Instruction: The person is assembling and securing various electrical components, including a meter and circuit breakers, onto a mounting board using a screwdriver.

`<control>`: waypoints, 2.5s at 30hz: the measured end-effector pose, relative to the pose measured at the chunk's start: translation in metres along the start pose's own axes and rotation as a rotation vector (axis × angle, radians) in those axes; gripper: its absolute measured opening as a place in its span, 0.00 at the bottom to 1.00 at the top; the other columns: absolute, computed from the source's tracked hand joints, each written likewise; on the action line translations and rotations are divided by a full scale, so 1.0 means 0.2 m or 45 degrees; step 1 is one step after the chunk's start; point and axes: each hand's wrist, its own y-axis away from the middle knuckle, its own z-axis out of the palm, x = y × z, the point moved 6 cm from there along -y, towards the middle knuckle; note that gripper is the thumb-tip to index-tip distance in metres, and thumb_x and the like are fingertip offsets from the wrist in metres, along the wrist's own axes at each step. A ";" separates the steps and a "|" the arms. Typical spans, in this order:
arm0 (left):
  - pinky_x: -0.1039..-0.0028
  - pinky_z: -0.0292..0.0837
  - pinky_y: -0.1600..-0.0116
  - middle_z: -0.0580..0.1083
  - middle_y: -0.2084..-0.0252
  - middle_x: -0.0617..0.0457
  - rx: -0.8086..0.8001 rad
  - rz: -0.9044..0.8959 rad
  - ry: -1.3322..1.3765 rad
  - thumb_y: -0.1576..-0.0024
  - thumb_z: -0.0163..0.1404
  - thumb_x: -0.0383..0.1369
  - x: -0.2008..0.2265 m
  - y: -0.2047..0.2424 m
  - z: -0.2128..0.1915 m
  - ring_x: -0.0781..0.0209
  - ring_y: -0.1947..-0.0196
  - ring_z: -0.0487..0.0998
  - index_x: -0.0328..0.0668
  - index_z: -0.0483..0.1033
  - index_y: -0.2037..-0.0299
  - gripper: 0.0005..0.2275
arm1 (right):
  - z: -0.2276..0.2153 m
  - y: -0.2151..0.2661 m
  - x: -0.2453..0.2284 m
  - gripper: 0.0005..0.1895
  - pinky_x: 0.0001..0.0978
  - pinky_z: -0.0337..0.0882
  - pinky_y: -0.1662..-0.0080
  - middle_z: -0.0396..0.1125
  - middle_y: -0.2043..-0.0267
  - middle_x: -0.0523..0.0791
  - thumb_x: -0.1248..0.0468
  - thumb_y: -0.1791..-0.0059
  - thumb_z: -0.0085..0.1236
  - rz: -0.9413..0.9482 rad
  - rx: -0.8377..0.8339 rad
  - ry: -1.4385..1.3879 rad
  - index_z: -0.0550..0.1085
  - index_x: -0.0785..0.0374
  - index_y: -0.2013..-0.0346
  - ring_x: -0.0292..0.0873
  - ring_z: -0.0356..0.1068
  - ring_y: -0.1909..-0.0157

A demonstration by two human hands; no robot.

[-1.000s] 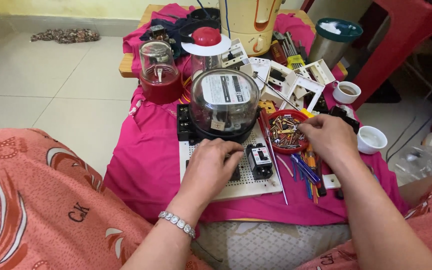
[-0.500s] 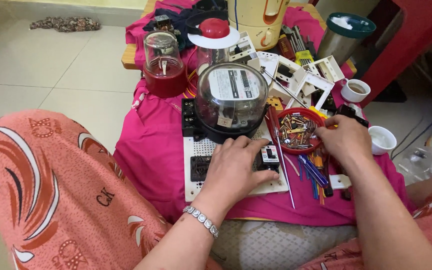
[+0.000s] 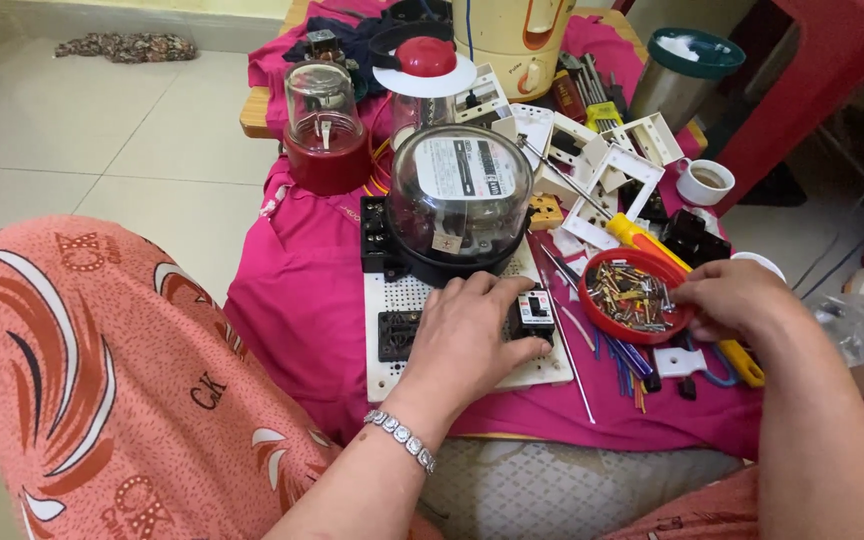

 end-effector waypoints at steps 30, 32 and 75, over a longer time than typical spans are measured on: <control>0.57 0.64 0.52 0.77 0.61 0.42 0.245 -0.083 0.019 0.46 0.54 0.56 0.02 -0.03 0.04 0.44 0.64 0.74 0.37 0.80 0.50 0.28 | 0.58 0.00 -0.69 0.34 0.53 0.73 0.53 0.76 0.56 0.61 0.40 0.49 0.52 -0.358 0.288 0.851 0.81 0.72 0.55 0.63 0.76 0.54; 0.56 0.63 0.51 0.77 0.61 0.42 0.237 -0.102 0.023 0.46 0.53 0.57 0.02 -0.03 0.03 0.43 0.63 0.74 0.37 0.80 0.50 0.28 | 0.60 -0.04 -0.68 0.34 0.55 0.72 0.51 0.75 0.54 0.62 0.42 0.49 0.53 -0.347 0.305 0.816 0.80 0.74 0.54 0.64 0.75 0.52; 0.55 0.73 0.44 0.73 0.44 0.45 -0.018 -0.185 0.340 0.62 0.70 0.47 -0.26 0.18 -0.37 0.43 0.46 0.77 0.54 0.68 0.33 0.42 | 0.44 0.83 -0.52 0.39 0.41 0.75 0.50 0.69 0.57 0.55 0.72 0.54 0.57 -0.340 -0.657 -0.437 0.62 0.61 0.27 0.52 0.76 0.54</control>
